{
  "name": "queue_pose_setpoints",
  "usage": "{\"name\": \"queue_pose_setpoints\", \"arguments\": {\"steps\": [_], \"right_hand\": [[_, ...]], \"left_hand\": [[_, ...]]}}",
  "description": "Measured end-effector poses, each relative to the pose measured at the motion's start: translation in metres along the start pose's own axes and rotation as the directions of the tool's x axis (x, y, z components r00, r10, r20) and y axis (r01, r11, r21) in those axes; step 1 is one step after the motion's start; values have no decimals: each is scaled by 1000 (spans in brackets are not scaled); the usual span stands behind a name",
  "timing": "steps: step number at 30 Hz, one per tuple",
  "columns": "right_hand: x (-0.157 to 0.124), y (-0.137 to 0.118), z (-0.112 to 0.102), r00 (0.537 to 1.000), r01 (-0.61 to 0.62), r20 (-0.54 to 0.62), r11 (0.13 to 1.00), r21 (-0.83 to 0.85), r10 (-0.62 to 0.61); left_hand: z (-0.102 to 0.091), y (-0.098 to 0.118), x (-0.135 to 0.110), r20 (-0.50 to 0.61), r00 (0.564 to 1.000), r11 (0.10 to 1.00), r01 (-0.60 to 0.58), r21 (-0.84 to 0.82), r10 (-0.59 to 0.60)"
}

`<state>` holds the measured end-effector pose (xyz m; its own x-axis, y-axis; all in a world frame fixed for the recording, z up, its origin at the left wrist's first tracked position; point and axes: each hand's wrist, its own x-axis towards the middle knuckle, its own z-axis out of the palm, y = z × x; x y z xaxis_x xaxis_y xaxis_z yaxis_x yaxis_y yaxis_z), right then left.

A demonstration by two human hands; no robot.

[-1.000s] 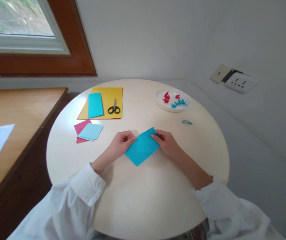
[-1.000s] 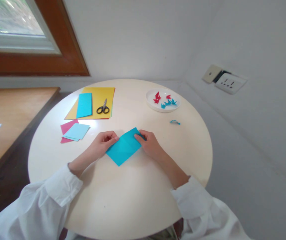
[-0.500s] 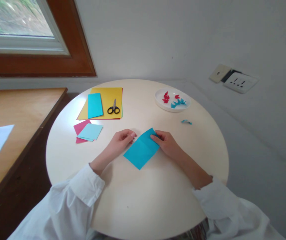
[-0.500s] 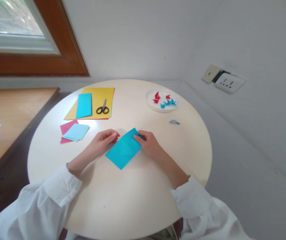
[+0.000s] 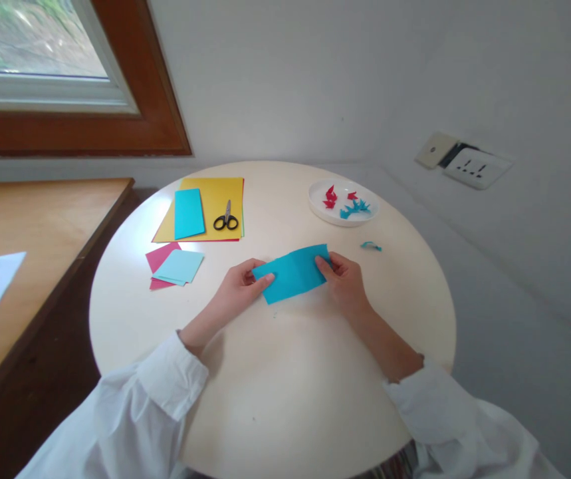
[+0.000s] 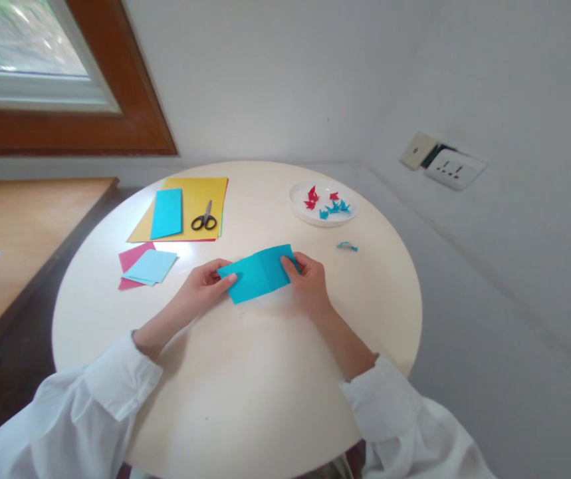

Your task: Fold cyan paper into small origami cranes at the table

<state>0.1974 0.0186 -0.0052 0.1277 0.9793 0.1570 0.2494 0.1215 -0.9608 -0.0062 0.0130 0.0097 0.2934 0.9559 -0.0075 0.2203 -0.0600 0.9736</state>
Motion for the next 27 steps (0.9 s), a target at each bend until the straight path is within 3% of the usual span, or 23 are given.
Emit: {"name": "queue_pose_setpoints", "arguments": {"steps": [3,5,7,11,13,15,17,18,21,24,27], "right_hand": [[0,-1,-4,989,144,-6,989,-29,-145],[1,1,-6,959,283,11,957,-67,-283],[4,5,-9,923,382,20,910,-161,-384],[7,13,-14,923,329,24,754,-569,-385],[5,12,-15,905,335,34,664,-669,-423],[-1,8,-11,847,459,130,585,-669,-516],[-9,6,-3,764,629,335,518,-580,-552],[-13,6,2,727,685,443,502,-528,-525],[-19,8,13,700,689,642,532,-492,-313],[-19,10,14,696,657,694,554,-512,-185],[-16,10,9,714,639,671,576,-509,-200]], "left_hand": [[-1,-2,0,-112,991,997,-64,37,68],[-3,-6,0,-240,936,963,-226,147,256],[-5,-11,0,-250,884,899,-317,302,396],[-4,-22,1,-64,895,768,-339,544,441],[-1,-26,3,33,904,695,-352,627,427],[3,-28,4,121,913,639,-363,678,390],[6,-28,3,175,917,619,-374,690,358],[7,-27,3,187,919,627,-375,683,346],[7,-25,1,183,930,675,-357,645,317],[6,-24,0,155,935,683,-341,646,320],[4,-23,1,136,931,654,-337,677,340]]}}
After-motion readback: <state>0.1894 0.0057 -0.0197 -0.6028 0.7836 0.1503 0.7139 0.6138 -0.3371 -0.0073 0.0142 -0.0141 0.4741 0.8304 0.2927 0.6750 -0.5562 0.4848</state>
